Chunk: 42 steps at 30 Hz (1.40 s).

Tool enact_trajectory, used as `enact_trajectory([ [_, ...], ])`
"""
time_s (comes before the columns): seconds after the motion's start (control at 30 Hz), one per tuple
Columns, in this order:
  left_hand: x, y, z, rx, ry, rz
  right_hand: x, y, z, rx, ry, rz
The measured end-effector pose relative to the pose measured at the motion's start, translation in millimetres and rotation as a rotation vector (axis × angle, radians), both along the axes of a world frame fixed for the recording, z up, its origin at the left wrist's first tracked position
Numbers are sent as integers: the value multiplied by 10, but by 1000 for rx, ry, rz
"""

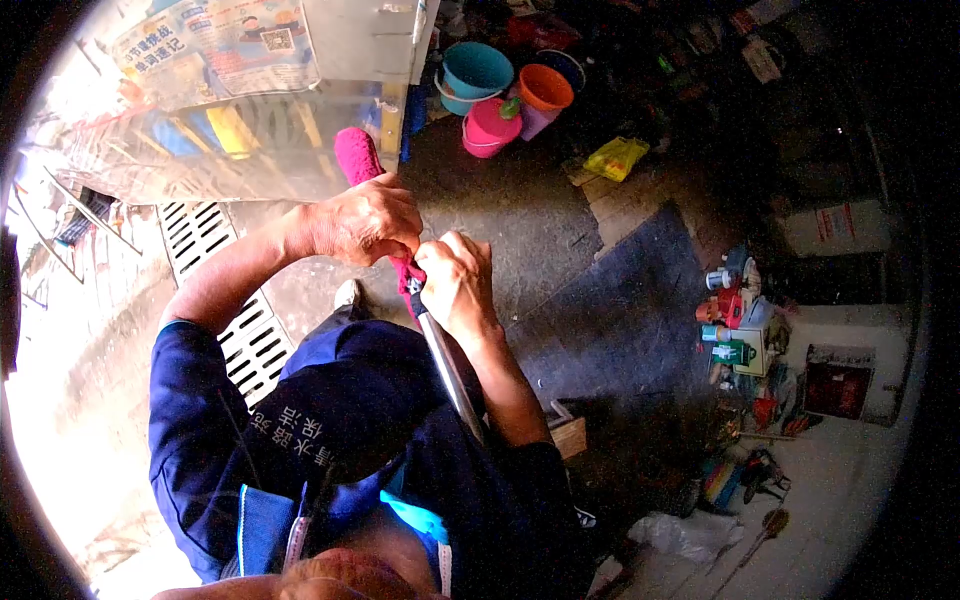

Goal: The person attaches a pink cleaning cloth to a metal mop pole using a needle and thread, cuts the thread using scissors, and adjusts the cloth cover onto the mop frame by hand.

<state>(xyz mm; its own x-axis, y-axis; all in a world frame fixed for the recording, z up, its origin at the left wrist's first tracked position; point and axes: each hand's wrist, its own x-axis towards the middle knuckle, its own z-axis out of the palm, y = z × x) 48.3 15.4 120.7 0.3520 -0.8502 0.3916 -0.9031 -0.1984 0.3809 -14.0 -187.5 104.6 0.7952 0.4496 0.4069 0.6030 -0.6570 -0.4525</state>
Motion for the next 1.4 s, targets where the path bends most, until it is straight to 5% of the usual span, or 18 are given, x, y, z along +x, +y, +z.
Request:
enact_trajectory([
  [0.43, 50, -3, -18, 13, 22, 0, 108, -55, -177, 174, 251, -5],
  [0.6, 106, 5, -17, 19, 44, -48, 153, -136, -257, 330, 588, 8],
  [1.4, 141, -38, 30, 24, 133, -67, 221, -234, -465, 626, 844, 60],
])
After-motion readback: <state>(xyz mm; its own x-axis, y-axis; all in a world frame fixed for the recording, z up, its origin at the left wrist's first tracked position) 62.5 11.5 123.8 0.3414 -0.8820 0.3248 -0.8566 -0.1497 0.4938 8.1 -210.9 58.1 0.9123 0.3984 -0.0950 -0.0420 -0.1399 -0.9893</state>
